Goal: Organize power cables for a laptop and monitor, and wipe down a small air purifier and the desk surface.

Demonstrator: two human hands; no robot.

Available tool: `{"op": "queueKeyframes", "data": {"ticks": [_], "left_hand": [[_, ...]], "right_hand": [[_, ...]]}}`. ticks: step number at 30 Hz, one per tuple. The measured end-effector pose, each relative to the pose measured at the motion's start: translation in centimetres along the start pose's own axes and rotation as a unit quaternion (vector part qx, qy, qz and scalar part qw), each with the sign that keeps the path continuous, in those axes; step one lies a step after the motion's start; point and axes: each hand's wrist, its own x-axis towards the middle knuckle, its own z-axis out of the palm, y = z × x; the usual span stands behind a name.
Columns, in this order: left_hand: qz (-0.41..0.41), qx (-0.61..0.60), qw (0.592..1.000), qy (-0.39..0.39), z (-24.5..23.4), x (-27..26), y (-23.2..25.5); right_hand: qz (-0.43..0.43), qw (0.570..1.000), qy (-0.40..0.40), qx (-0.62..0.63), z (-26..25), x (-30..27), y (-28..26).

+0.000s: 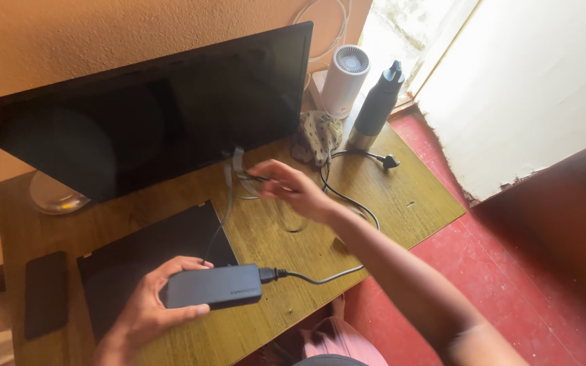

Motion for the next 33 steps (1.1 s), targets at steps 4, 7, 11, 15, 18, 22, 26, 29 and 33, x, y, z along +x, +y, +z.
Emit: {"op": "queueKeyframes", "data": {"ticks": [4,7,11,15,18,22,26,29,33], "left_hand": [[0.025,0.044,0.999,-0.018,0.8,0.7,-0.5],[0.012,0.033,0.999,-0.021,1.0,1.0,0.6],[-0.002,0.029,1.0,-0.008,1.2,1.4,1.9],[0.059,0.039,0.997,-0.004,1.1,2.4,1.4],[0.069,0.013,0.997,-0.011,1.3,3.1,1.2],[0.057,0.016,0.998,-0.013,1.3,4.1,1.9],[0.061,0.052,0.997,-0.012,1.5,4.9,2.5],[0.065,0.054,0.996,-0.01,1.9,5.7,3.0],[0.047,0.023,0.999,0.005,2.9,6.7,4.2]], "right_hand": [[-0.165,0.984,0.009,-0.061,3.3,2.8,-10.1],[-0.18,0.982,0.052,0.026,1.8,4.1,-16.6],[-0.209,0.97,0.089,-0.08,-0.7,5.8,-19.3],[-0.237,0.945,0.132,-0.186,-3.2,6.4,-21.3],[-0.256,0.915,0.166,-0.265,-4.7,6.5,-22.7],[-0.273,0.864,0.211,-0.366,-6.6,6.5,-23.7],[-0.234,0.919,0.205,-0.243,-7.1,6.8,-21.6],[-0.182,0.971,0.138,-0.075,-9.4,7.1,-16.8],[-0.119,0.942,0.182,-0.254,-11.3,7.1,-11.7]]}}
